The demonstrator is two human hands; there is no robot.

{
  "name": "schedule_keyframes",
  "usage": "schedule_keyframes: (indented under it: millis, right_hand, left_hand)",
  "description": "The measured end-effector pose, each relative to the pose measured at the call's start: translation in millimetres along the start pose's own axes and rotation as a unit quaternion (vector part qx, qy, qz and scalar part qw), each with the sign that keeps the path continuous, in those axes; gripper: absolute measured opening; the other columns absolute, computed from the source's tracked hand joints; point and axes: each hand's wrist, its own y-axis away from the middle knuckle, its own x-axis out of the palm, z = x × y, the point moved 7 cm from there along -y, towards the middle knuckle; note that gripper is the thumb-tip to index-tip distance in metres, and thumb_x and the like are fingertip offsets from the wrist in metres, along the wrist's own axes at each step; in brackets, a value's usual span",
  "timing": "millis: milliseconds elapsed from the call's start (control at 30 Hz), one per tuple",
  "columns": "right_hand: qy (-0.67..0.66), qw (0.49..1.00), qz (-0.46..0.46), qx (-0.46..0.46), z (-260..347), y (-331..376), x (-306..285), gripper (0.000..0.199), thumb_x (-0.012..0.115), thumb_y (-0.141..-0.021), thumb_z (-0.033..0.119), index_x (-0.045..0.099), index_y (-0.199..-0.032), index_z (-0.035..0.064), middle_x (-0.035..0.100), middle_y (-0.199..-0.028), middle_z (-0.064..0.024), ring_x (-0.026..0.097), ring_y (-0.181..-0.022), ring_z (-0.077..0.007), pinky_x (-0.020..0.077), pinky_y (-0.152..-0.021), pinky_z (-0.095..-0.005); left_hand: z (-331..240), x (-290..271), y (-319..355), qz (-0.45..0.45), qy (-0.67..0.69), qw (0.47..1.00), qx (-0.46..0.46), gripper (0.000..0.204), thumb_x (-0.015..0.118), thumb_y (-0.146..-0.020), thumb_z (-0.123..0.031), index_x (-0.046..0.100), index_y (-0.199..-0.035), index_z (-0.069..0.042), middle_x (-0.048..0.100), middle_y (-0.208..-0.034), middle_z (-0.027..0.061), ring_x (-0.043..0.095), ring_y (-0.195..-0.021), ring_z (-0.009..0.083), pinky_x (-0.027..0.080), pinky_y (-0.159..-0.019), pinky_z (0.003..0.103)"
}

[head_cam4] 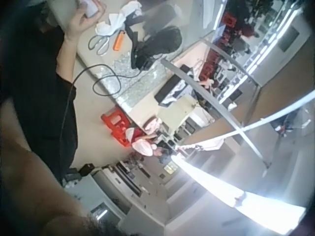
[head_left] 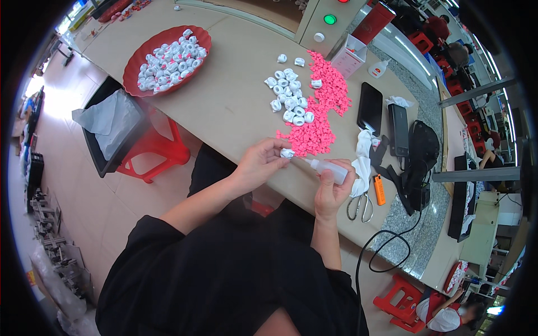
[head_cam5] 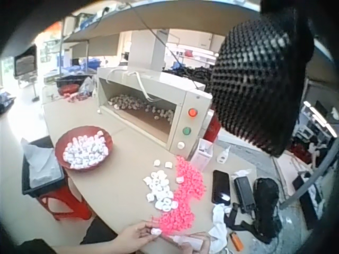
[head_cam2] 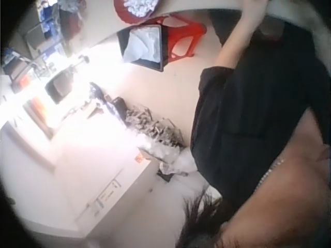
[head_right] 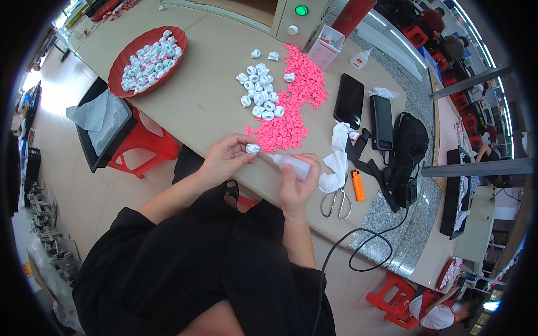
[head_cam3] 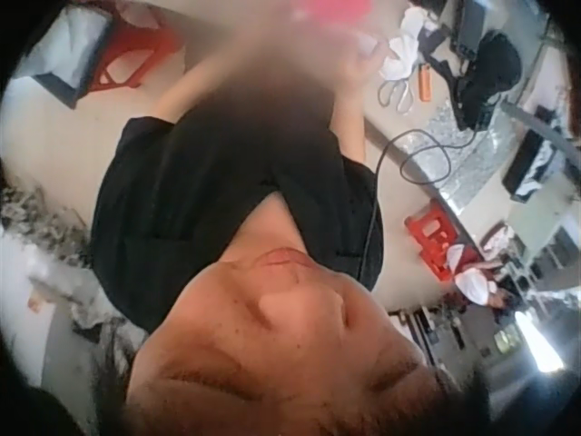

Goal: The person repeatedly picks up small white plastic components and applies a small amount of adhesive from a squeeze bottle to each one. After applying the adhesive, the person places the treated component into a red bowl on the table. The process is repeated for multiple components throughout the clip.

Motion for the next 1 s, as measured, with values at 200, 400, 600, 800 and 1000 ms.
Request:
schedule_keyframes:
  millis: [200,400,600,800,1000]
  right_hand:
    - [0.043,0.998,0.017,-0.031,4.9,3.8,3.5,0.022,0.057,-0.085,0.016,0.044,-0.097,0.0011,0.046,-0.090,-0.0094,0.047,-0.072,-0.0124,0.0418,-0.062,-0.0221]
    - [0.058,0.997,0.029,-0.037,7.9,2.5,6.6,0.022,0.057,-0.085,0.014,0.044,-0.097,0.0008,0.045,-0.090,-0.0095,0.047,-0.076,-0.0135,0.0413,-0.064,-0.0223]
    - [0.066,0.996,0.036,-0.037,8.5,3.1,8.6,0.022,0.057,-0.084,0.014,0.044,-0.097,0.0008,0.045,-0.090,-0.0093,0.046,-0.078,-0.0142,0.0403,-0.068,-0.0231]
    - [0.066,0.997,0.041,-0.028,7.5,3.4,9.4,0.022,0.058,-0.084,0.012,0.044,-0.097,0.0010,0.045,-0.090,-0.0092,0.046,-0.079,-0.0148,0.0400,-0.070,-0.0235]
    - [0.071,0.996,0.036,-0.031,7.2,3.0,9.4,0.021,0.058,-0.084,0.012,0.045,-0.096,0.0012,0.044,-0.089,-0.0088,0.047,-0.081,-0.0153,0.0394,-0.073,-0.0245]
  left_hand:
    - [1.7,-1.7,-0.9,-0.009,-0.008,1.000,0.000,0.027,0.053,-0.084,0.005,0.047,-0.110,0.003,0.055,-0.100,0.0075,0.056,-0.092,0.0117,0.047,-0.082,0.025]
    - [3.4,-2.1,-1.4,-0.005,-0.007,1.000,-0.003,0.026,0.054,-0.084,0.004,0.048,-0.109,0.003,0.055,-0.100,0.0079,0.056,-0.092,0.0117,0.047,-0.082,0.025]
    - [1.9,-1.8,-1.0,-0.007,-0.006,1.000,-0.004,0.025,0.054,-0.084,0.004,0.048,-0.108,0.003,0.055,-0.101,0.0082,0.056,-0.092,0.0119,0.047,-0.082,0.025]
    - [1.1,-1.5,-0.6,-0.007,-0.009,1.000,-0.007,0.025,0.053,-0.084,0.005,0.049,-0.108,0.003,0.055,-0.101,0.0084,0.056,-0.092,0.0119,0.047,-0.082,0.025]
    - [0.8,-1.7,-0.6,-0.006,-0.009,1.000,-0.006,0.025,0.053,-0.084,0.005,0.049,-0.108,0.003,0.055,-0.101,0.0078,0.056,-0.093,0.0117,0.047,-0.082,0.025]
